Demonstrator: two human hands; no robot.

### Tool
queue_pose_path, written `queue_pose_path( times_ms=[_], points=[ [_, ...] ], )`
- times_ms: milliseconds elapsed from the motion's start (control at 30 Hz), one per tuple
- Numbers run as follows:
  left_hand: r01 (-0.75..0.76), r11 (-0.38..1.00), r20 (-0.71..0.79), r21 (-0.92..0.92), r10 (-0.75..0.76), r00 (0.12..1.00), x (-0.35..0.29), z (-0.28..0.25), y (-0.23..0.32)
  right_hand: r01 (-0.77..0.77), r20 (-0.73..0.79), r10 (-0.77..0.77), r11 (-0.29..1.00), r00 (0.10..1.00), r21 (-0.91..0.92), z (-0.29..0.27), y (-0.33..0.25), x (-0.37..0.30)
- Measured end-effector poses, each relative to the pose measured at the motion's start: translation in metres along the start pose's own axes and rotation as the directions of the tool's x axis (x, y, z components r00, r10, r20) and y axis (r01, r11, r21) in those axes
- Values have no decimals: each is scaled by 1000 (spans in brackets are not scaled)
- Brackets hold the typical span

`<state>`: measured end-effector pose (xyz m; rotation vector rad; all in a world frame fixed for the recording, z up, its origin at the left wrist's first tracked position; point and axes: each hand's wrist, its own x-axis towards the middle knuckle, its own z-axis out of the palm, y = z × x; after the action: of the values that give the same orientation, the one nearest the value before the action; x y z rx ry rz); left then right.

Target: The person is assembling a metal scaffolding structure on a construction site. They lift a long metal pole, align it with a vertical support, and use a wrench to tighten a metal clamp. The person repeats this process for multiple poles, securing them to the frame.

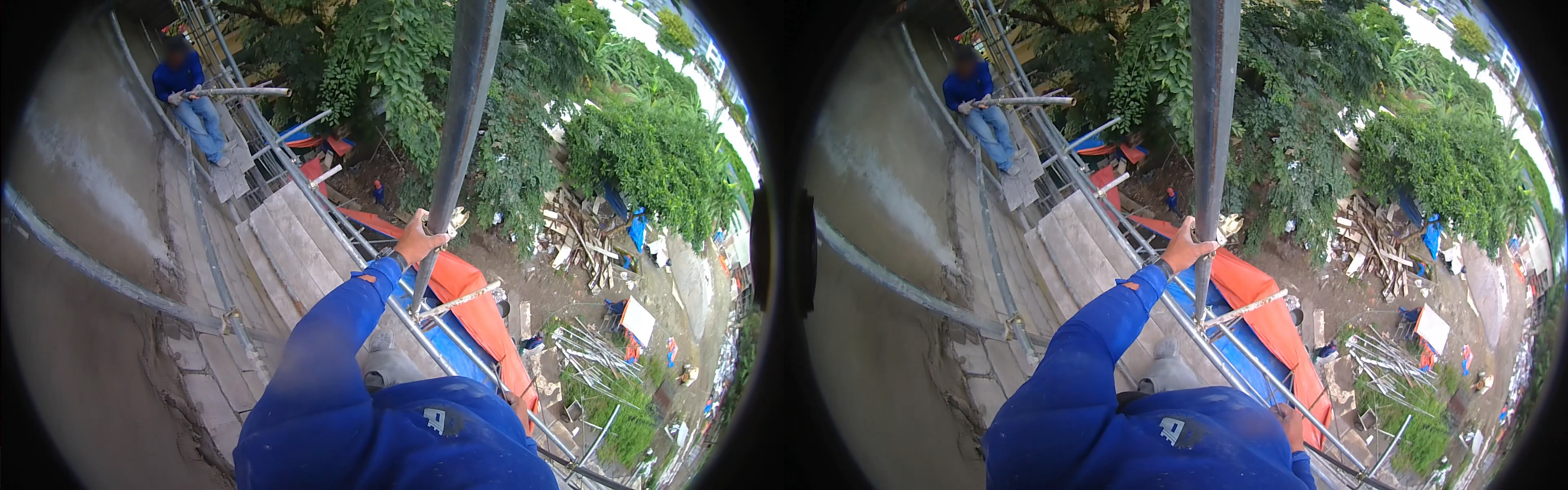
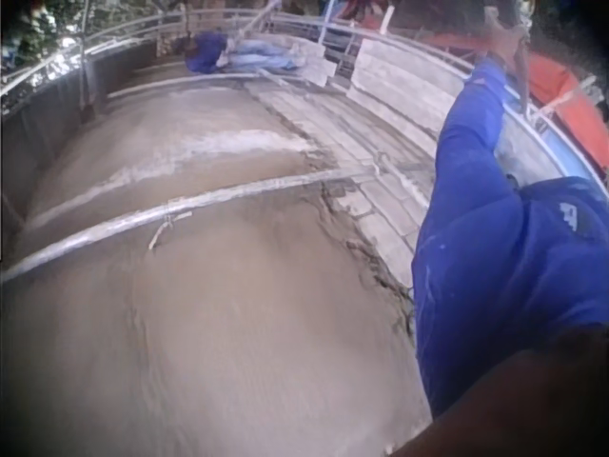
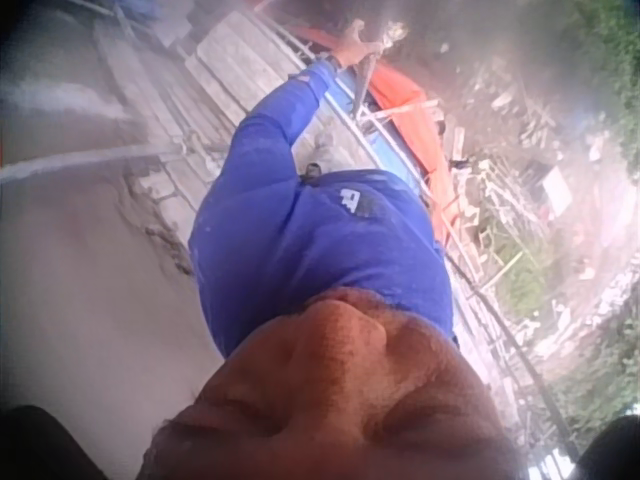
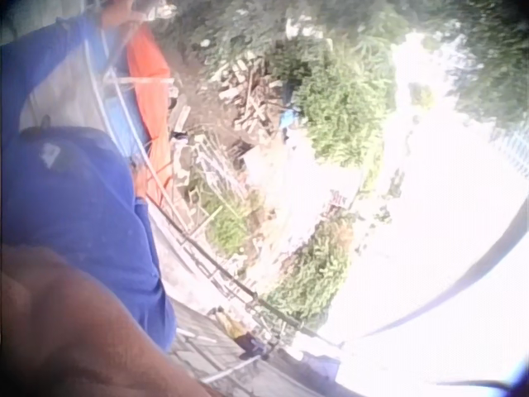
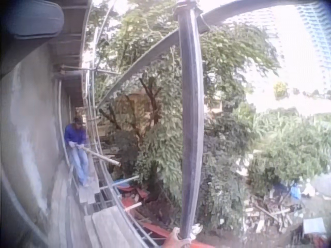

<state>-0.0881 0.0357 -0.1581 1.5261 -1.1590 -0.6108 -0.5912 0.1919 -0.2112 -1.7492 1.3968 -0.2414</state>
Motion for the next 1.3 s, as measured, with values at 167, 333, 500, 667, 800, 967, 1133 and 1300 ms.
queue_pose_path(
  times_ms=[167,333,500,667,800,967,1133,1300],
  points=[
    [16,999,-36,-52,-18,999,0,7,3,-58,-39,59,997,997,49,-5,61,-12],
    [68,989,-39,-128,-74,997,-6,8,11,-59,-35,60,997,998,51,-5,72,-10],
    [48,992,-38,-119,-53,998,-3,10,8,-48,-101,59,994,993,102,5,56,6],
    [12,988,-12,-153,-14,1000,3,11,-15,-4,-101,12,997,995,74,18,14,26],
    [-18,990,27,-137,22,999,7,9,-11,68,-159,-71,997,985,-28,34,-24,35],
    [22,988,148,-155,1,989,5,-14,9,-9,-252,1,1000,968,-27,63,-43,40],
    [-38,997,236,-60,51,970,16,-23,2,-235,-219,267,959,939,161,90,14,32],
    [-86,993,241,-82,103,965,20,-21,-4,-273,-242,304,950,922,154,118,31,-7]
  ],
)
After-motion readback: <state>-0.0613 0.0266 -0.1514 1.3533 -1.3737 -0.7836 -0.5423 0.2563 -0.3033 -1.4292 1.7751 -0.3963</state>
